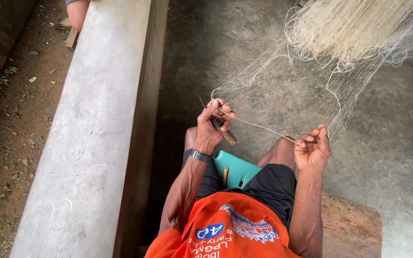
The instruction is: Repairing a fishing net by weaving and tying knots using a wooden shuttle tool.
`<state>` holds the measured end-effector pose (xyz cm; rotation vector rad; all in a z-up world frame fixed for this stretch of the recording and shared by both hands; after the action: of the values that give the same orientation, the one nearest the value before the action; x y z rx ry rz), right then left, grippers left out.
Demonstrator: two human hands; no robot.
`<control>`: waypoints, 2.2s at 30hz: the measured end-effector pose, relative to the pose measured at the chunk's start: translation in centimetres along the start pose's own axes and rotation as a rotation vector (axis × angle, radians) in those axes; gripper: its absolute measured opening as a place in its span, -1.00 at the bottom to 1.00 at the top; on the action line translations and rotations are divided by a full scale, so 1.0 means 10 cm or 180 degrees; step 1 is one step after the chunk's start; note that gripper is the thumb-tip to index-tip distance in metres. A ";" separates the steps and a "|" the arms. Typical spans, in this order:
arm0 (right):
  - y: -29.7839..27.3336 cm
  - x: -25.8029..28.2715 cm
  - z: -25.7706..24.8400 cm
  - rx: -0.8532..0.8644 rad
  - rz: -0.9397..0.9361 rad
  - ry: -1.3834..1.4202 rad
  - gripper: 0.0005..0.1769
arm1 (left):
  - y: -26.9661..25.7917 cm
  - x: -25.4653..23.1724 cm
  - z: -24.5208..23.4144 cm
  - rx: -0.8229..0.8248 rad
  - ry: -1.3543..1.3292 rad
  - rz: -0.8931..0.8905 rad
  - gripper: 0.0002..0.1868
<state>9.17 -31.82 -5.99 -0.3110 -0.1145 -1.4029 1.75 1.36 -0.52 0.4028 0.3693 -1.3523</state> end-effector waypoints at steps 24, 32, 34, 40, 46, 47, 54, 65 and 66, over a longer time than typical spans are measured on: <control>-0.01 0.01 0.02 -0.0015 0.0000 0.0002 -0.78 | 0.00 0.00 -0.01 0.0094 -0.0103 -0.0009 -0.82; -0.06 -0.02 0.09 -0.0045 -0.0084 -0.0026 -0.79 | 0.01 -0.03 0.02 0.0123 -0.0090 -0.0026 -0.81; -0.08 -0.03 0.11 -0.0060 -0.0085 -0.0010 -0.79 | 0.00 -0.04 0.04 0.0128 -0.0082 -0.0033 -0.82; -0.09 -0.02 0.11 -0.0047 -0.0088 -0.0004 -0.79 | -0.01 -0.04 0.05 0.0115 -0.0058 -0.0049 -0.82; -0.08 0.02 0.08 0.0013 -0.0052 0.0036 -0.78 | 0.00 -0.01 0.05 0.0125 -0.0066 -0.0039 -0.81; -0.08 0.02 0.07 0.0023 -0.0045 0.0043 -0.78 | 0.00 -0.01 0.06 0.0111 -0.0067 -0.0034 -0.81; -0.08 0.01 0.09 -0.0036 -0.0058 0.0044 -0.78 | 0.01 -0.03 0.06 0.0113 -0.0051 -0.0030 -0.81; -0.07 0.00 0.09 -0.0052 -0.0035 0.0063 -0.79 | 0.02 -0.03 0.04 0.0120 -0.0005 -0.0033 -0.81; -0.07 0.00 0.08 -0.0042 -0.0027 0.0062 -0.79 | 0.01 -0.03 0.04 0.0118 0.0006 -0.0033 -0.81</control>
<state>8.53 -31.73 -5.08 -0.3080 -0.0908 -1.4152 1.84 1.46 -0.01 0.4336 0.3486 -1.3706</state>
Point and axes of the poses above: each hand's wrist, its own y-axis towards the middle knuckle, its own z-axis out of the palm, x = y × z, the point moved 1 cm from there along y, towards the middle knuckle, and after that the axes turned 10 degrees about y, right-handed, at the moved point
